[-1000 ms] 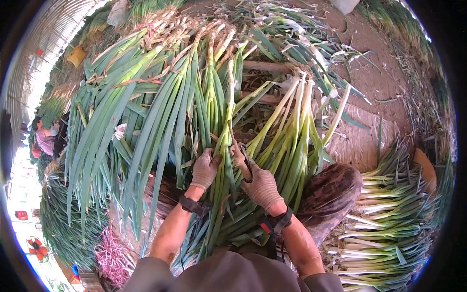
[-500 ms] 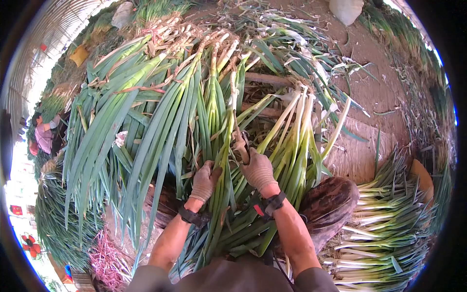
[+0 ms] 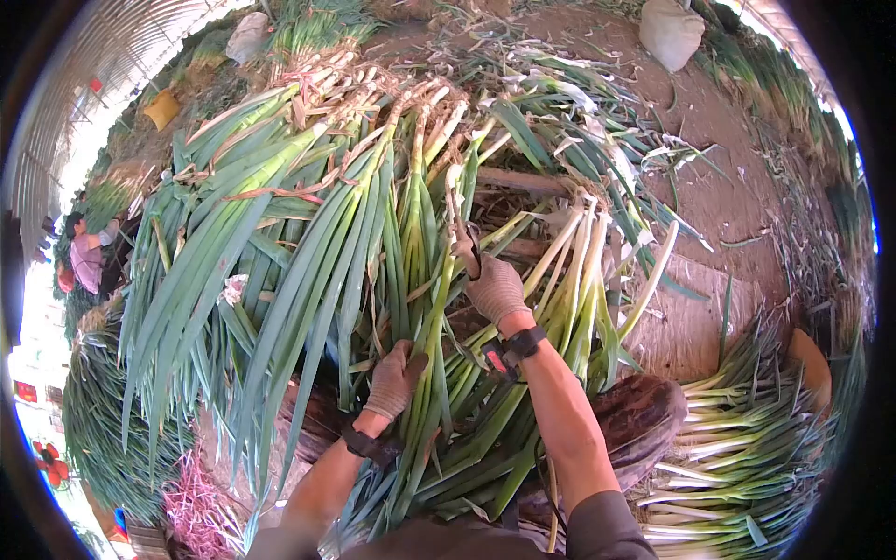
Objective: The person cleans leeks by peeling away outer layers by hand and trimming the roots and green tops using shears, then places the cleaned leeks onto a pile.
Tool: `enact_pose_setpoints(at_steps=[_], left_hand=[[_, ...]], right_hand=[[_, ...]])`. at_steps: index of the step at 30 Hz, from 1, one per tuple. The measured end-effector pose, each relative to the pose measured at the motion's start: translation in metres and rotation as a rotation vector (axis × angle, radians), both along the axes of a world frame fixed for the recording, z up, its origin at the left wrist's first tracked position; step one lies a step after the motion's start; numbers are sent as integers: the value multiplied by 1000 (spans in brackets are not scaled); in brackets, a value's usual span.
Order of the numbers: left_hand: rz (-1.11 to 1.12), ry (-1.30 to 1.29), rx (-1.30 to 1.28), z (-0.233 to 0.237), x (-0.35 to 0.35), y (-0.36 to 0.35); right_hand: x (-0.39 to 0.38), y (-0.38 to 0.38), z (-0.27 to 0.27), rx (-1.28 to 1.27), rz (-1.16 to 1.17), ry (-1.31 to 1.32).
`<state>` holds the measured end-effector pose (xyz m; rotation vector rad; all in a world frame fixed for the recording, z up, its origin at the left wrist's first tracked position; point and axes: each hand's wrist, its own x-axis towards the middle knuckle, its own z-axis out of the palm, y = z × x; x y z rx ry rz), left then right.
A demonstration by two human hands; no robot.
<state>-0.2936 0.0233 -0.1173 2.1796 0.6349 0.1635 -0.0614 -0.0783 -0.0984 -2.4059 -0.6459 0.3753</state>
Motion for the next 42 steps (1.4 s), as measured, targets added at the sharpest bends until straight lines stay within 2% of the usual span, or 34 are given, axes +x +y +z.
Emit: enact_pose_setpoints(at_steps=[8, 11, 12, 15, 18, 19, 21, 24, 25, 27, 28, 29, 31, 34, 35, 38, 42], left_hand=[[2, 31, 14, -2, 0, -1], [-1, 18, 51, -3, -1, -2], [-8, 13, 66, -3, 0, -4], [-35, 66, 178, -1, 2, -15], [-212, 233, 224, 0, 6, -51], [-323, 244, 257, 3, 7, -68], [-455, 213, 166, 10, 5, -92], [-350, 89, 76, 29, 41, -61], [-224, -12, 216, 39, 60, -40], [-63, 32, 532, 60, 107, -1], [-47, 62, 694, 53, 130, 21], [-32, 91, 854, 37, 152, 41], [-34, 272, 973, 24, 187, 60], [-38, 486, 1151, -4, 213, 77], [-31, 553, 1192, -9, 219, 80], [-49, 603, 891, 7, 224, 86], [-34, 448, 747, 9, 203, 73]], right_hand=[[34, 21, -1, -10, 56, 11], [27, 7, -7, 52, -26, 53], [18, -2, 5, 74, -20, 159], [9, -26, -9, 47, 14, 131], [0, -49, -12, 122, -69, 223], [-2, -55, -14, 141, -98, 254], [-4, -64, -14, 154, -145, 255], [-18, -72, 5, 157, -111, 256], [-23, -71, 17, 173, -34, 301], [-36, -68, 24, 195, 29, 308], [-42, -64, 19, 181, 59, 238], [-53, -60, 32, 326, 54, 381], [-66, -55, 21, 322, 147, 299], [-73, -64, 33, 349, -9, 479], [-74, -68, 35, 293, 7, 458], [-75, -81, 43, 136, 86, 380], [-91, -96, 44, 330, -25, 376]])
